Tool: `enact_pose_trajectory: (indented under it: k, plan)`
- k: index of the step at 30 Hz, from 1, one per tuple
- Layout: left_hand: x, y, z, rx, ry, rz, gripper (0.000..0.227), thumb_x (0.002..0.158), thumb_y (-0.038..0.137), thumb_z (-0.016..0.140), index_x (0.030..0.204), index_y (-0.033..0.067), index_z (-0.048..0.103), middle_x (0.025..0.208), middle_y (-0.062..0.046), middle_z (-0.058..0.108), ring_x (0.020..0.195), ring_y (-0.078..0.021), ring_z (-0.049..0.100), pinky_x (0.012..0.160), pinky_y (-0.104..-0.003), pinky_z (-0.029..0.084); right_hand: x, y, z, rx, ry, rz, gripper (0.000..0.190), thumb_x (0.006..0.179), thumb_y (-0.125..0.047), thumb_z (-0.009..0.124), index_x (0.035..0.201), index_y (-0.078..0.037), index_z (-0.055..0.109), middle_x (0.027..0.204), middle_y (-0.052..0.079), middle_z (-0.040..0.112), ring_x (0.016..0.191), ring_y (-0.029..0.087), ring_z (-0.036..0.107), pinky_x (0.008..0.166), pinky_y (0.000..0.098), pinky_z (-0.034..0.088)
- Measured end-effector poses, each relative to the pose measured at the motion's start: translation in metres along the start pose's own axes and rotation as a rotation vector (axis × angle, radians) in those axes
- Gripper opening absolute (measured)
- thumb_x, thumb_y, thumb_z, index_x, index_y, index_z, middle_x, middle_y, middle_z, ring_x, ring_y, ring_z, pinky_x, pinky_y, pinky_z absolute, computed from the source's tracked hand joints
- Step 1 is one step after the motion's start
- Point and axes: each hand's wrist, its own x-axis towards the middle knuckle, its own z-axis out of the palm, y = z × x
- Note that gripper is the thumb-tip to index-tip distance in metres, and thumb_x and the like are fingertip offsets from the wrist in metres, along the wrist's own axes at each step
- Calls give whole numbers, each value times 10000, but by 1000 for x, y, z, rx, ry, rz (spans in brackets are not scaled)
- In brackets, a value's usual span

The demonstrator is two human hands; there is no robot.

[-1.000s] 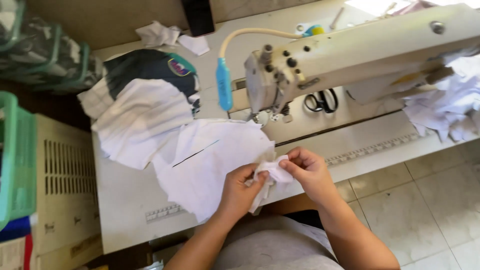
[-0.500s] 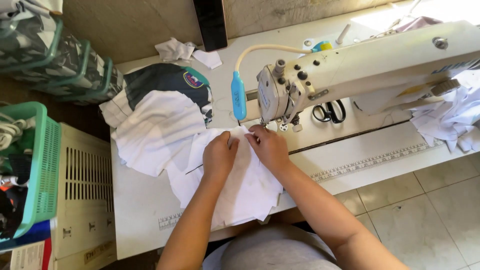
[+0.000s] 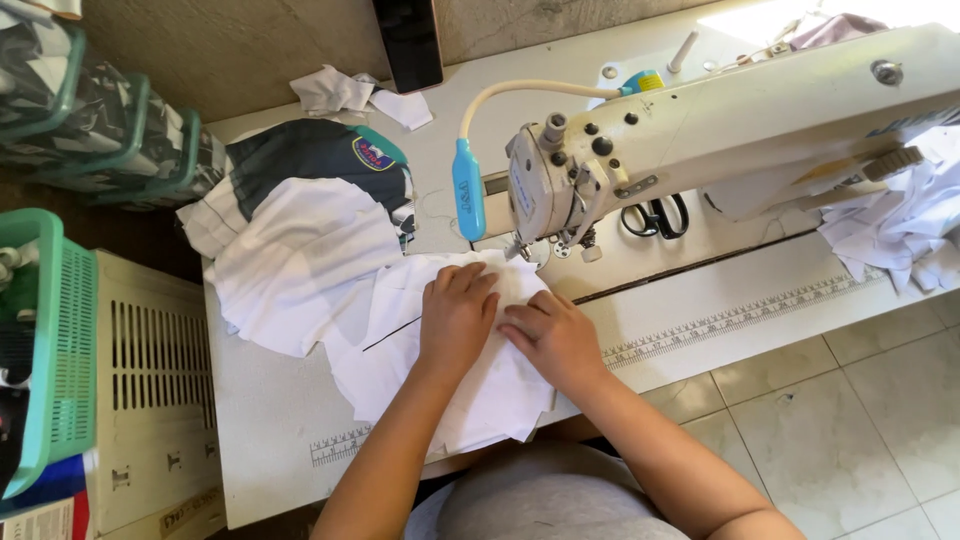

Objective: Folding and preparing small white fabric pieces to create mesh flowers at a sewing workstation.

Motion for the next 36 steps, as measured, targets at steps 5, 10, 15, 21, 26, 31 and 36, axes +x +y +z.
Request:
enact_pose_trajectory:
  k: [5,10,15,21,26,31,36]
  plan:
    - [-2,-4,8,14,-39,20,220,847,200,654,1056,143,697,1114,-42,640,1098,-217,511,871,-363,420,1,-2,-7,19,-15,-31,76,796,-235,702,851,-184,714,703,9,561,649,220,620,573,283,519]
    - [-1,-2,2,10,-99,3,220,854,211,648,1062,157,696,1119,-29,646,1100,-208,513,885,-366,416,-3,1,-7,24,-34,-17,100,789,-224,709,863,-157,714,720,21,571,670,214,616,589,291,515]
    - [7,-9,-1,-31,-53,20,210,879,103,602,1061,140,699,1150,-47,636,1106,-237,514,878,-368,424,-7,17,-24,112,122,34,147,788,-154,707,930,-117,700,727,82,589,650,291,617,573,368,516]
    - [28,6,-31,-73,-351,339,234,846,75,615,1009,200,728,1180,-51,652,1163,-259,515,988,-402,368,-25,37,-50,101,203,86,137,786,-60,712,908,-124,712,737,29,612,656,188,629,580,282,524]
    - [38,4,-28,-36,-441,392,149,851,106,626,933,168,734,1169,-46,648,1161,-235,511,1012,-390,356,-38,44,-52,89,204,114,148,771,-73,728,901,-142,710,742,8,611,617,158,603,554,268,528]
    - [37,-1,-27,-23,-410,405,65,858,144,640,850,147,704,1120,-37,651,1136,-213,524,1001,-379,366,-33,34,-54,147,210,91,146,773,-64,722,899,-137,712,743,13,612,601,158,601,537,266,530]
    - [28,-4,-37,-179,-260,405,37,856,133,668,828,118,686,1030,-30,651,1061,-214,557,969,-375,401,-17,12,-47,330,228,-18,147,770,-67,723,908,-108,695,787,67,623,620,223,601,549,333,533]
